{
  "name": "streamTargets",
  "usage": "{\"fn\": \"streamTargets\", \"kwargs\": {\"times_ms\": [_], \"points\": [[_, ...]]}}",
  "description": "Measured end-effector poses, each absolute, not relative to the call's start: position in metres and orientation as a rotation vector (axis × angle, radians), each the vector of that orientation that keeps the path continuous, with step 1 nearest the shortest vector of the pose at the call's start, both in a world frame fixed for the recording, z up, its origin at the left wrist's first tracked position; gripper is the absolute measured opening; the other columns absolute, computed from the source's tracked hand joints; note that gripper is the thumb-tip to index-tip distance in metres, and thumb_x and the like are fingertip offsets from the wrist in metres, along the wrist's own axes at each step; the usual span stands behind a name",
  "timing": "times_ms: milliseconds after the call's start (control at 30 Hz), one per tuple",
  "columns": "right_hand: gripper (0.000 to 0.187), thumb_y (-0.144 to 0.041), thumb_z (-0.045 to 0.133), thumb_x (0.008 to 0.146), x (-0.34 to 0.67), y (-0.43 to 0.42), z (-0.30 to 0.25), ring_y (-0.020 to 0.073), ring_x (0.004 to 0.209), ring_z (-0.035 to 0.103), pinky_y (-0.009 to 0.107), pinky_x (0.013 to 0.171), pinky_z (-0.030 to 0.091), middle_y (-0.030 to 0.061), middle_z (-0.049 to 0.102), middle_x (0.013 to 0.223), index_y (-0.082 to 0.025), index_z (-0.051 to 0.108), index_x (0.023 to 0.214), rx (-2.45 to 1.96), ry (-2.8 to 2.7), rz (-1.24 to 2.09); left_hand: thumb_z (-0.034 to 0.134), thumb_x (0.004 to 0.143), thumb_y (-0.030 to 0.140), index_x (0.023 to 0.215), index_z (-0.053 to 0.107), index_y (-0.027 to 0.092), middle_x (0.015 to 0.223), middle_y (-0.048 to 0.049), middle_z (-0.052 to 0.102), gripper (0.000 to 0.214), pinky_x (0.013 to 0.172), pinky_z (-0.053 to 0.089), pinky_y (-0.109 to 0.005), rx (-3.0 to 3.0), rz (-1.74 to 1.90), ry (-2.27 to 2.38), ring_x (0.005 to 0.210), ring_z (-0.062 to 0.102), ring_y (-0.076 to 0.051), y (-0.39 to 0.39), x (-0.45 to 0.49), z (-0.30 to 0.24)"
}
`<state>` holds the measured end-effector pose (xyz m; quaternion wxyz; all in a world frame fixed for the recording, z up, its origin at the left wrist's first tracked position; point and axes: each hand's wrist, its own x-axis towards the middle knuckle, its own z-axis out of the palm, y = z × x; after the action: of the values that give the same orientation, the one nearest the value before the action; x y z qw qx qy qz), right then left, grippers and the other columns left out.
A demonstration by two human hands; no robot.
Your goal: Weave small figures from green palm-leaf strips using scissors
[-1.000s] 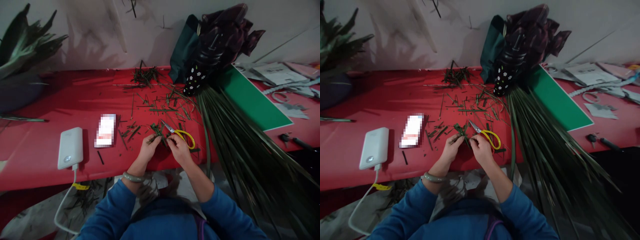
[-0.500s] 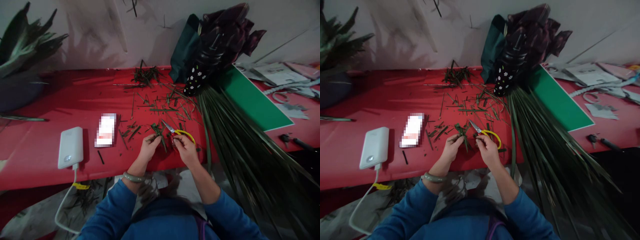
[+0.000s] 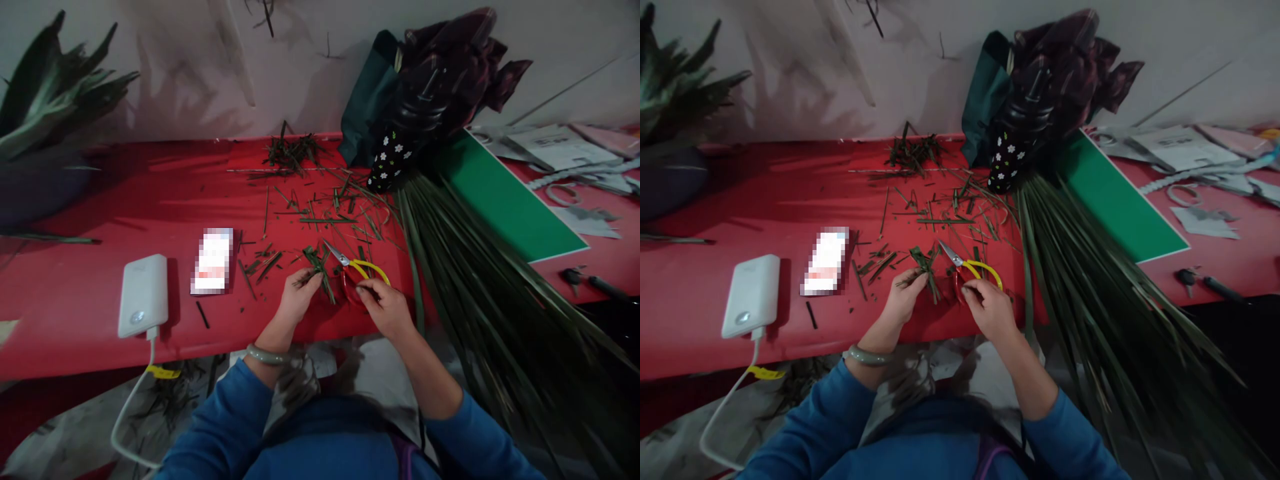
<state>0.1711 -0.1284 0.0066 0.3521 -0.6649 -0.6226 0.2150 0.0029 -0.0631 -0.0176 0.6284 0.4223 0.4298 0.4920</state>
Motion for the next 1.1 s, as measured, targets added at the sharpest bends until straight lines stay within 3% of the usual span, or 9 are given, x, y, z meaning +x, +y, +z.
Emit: {"fn": "streamTargets", "kwargs": {"times_ms": [233, 500, 633, 767, 900, 1100], "points": [[0.017, -0.030, 0.048, 0.078, 0.171, -0.135, 0.012, 0.0163, 0.079, 0.058, 0.027, 0.070, 0.044, 0.0045, 0.063, 0.083, -0.019, 0.059, 0.084, -1.684, -1.628, 0.688, 0.062, 0.065, 0.027, 0.070, 0.064, 0.015, 0.064, 0.0021, 0.059, 0.014, 0.061, 0.040, -0.019, 1.022, 1.109, 0.953, 0.060, 0.050, -0.007, -0.064, 0.002, -0.018], [0.020, -0.036, 0.052, 0.075, 0.135, -0.131, 0.019, 0.0124, 0.060, 0.055, 0.023, 0.057, 0.042, 0.0013, 0.062, 0.072, -0.019, 0.058, 0.083, -1.609, -1.589, 0.919, 0.062, 0.065, 0.030, 0.070, 0.064, 0.014, 0.064, 0.0009, 0.061, 0.017, 0.060, 0.040, -0.020, 1.076, 1.067, 0.996, 0.060, 0.051, -0.009, -0.064, 0.001, -0.017], [0.024, -0.038, 0.045, 0.079, 0.137, -0.128, 0.012, 0.0131, 0.063, 0.055, 0.024, 0.056, 0.042, 0.0026, 0.060, 0.073, -0.018, 0.057, 0.083, -1.541, -1.327, 0.888, 0.062, 0.064, 0.032, 0.071, 0.065, 0.014, 0.067, -0.0002, 0.063, 0.019, 0.062, 0.042, -0.021, 1.060, 1.067, 1.004, 0.061, 0.053, -0.010, -0.065, 0.001, -0.016], [0.030, -0.041, 0.041, 0.082, 0.142, -0.124, 0.001, 0.0169, 0.081, 0.055, 0.028, 0.068, 0.044, 0.0065, 0.058, 0.088, -0.017, 0.056, 0.091, -1.441, -1.060, 0.804, 0.062, 0.065, 0.032, 0.078, 0.066, 0.015, 0.075, -0.0020, 0.065, 0.022, 0.068, 0.043, -0.023, 1.052, 1.056, 0.978, 0.067, 0.055, -0.011, -0.066, 0.001, -0.015], [0.035, -0.044, 0.044, 0.079, 0.139, -0.120, -0.002, 0.0166, 0.080, 0.054, 0.029, 0.068, 0.045, 0.0052, 0.058, 0.088, -0.018, 0.054, 0.100, -1.400, -1.078, 1.056, 0.062, 0.065, 0.031, 0.077, 0.066, 0.016, 0.077, -0.0024, 0.063, 0.019, 0.071, 0.043, -0.024, 1.117, 1.062, 0.952, 0.071, 0.055, -0.012, -0.065, 0.000, -0.016], [0.031, -0.045, 0.041, 0.080, 0.127, -0.116, 0.004, 0.0113, 0.059, 0.048, 0.024, 0.055, 0.043, -0.0009, 0.049, 0.063, -0.017, 0.052, 0.073, -1.360, -1.218, 1.328, 0.062, 0.066, 0.029, 0.071, 0.065, 0.016, 0.073, -0.0025, 0.057, 0.015, 0.068, 0.043, -0.023, 1.214, 1.043, 0.939, 0.071, 0.053, -0.012, -0.064, -0.002, -0.017]]}}
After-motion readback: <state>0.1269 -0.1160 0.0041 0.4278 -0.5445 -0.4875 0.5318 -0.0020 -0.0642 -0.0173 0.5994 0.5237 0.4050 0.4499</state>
